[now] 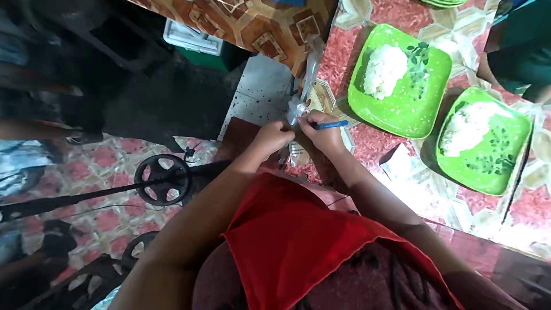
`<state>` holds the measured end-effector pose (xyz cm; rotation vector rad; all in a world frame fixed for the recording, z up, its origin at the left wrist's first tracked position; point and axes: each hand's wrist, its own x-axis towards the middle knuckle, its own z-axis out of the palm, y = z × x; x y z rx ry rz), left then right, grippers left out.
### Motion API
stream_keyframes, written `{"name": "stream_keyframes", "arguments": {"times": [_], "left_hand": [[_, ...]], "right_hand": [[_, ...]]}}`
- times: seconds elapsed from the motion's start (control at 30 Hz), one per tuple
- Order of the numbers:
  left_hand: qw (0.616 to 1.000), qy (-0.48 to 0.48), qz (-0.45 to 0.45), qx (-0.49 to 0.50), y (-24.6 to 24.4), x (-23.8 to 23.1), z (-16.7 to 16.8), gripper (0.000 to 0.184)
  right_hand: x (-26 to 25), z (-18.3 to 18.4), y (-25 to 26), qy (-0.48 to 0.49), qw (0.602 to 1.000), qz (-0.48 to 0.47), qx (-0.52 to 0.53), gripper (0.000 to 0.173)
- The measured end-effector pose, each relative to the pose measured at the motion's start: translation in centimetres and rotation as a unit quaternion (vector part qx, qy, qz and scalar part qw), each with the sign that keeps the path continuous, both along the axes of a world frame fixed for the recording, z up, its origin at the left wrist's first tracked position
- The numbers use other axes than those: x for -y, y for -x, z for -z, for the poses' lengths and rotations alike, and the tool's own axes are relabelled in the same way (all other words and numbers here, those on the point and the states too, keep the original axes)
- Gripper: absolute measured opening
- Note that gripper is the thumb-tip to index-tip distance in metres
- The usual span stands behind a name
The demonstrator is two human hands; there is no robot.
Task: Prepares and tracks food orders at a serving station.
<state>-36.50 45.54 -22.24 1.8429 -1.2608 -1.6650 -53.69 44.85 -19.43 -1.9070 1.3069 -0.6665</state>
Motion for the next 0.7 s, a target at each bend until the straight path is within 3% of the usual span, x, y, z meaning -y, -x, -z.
{"name": "stream_keyframes", "arguments": {"times": [0.7], "left_hand": [[1.000, -0.003, 0.002, 0.004, 0.02, 0.14, -0.19, 0.024]], "right_hand": [[0.59, -0.04, -0.25, 0.004, 1.000, 0.005, -0.003, 0.031]]}}
